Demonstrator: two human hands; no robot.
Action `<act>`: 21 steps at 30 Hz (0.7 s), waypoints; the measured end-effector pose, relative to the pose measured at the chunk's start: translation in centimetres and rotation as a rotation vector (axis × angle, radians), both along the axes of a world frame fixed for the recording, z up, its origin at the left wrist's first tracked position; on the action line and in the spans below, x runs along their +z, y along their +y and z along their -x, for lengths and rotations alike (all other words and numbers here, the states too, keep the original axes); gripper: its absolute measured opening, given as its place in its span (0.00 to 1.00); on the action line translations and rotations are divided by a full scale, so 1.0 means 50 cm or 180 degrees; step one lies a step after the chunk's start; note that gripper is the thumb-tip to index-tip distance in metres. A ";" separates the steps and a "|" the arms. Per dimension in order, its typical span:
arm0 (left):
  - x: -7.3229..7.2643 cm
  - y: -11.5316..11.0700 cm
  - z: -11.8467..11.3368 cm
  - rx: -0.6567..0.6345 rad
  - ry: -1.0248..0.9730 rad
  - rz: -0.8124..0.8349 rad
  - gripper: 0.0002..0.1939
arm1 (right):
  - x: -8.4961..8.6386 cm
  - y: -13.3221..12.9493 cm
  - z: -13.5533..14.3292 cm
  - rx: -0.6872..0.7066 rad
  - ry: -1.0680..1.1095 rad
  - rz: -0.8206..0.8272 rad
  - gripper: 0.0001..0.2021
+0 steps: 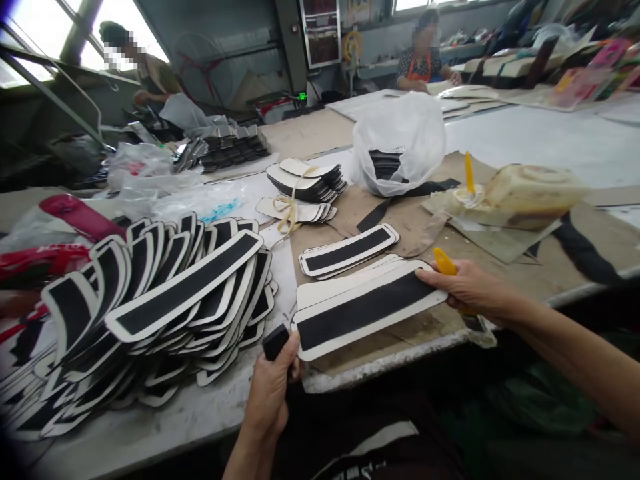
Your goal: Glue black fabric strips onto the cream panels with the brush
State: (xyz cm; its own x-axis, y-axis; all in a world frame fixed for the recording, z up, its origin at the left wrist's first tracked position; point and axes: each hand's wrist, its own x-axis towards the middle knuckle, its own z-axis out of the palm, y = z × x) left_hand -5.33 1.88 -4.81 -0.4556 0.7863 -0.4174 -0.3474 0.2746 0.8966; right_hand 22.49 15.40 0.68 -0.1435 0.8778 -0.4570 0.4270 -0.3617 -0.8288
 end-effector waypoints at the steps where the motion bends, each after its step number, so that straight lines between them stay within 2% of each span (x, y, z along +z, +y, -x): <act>1: 0.000 -0.002 -0.001 -0.0014 -0.0019 -0.0017 0.22 | 0.003 -0.004 0.001 -0.0012 0.0015 -0.0002 0.19; 9: 0.002 -0.001 0.000 -0.0004 -0.0083 0.0083 0.24 | -0.006 -0.019 0.000 -0.0109 -0.0103 -0.0218 0.22; 14: -0.003 -0.001 0.004 0.0165 -0.0015 0.0257 0.23 | -0.013 -0.025 -0.002 -0.0043 0.0247 -0.0232 0.23; 18: 0.008 -0.003 0.003 0.0133 -0.0117 0.0286 0.21 | -0.017 -0.028 -0.011 -0.0053 0.0215 -0.0207 0.22; 21: 0.015 -0.005 0.001 0.0214 -0.0432 0.0286 0.22 | -0.016 -0.038 -0.010 -0.0055 0.0652 -0.0114 0.21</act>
State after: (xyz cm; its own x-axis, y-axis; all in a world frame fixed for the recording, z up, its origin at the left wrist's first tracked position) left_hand -5.37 1.61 -4.04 -0.4406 0.7127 -0.5458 -0.4838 0.3237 0.8131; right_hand 23.00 13.49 -0.10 -0.2149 0.8961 -0.3883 0.2423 -0.3363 -0.9101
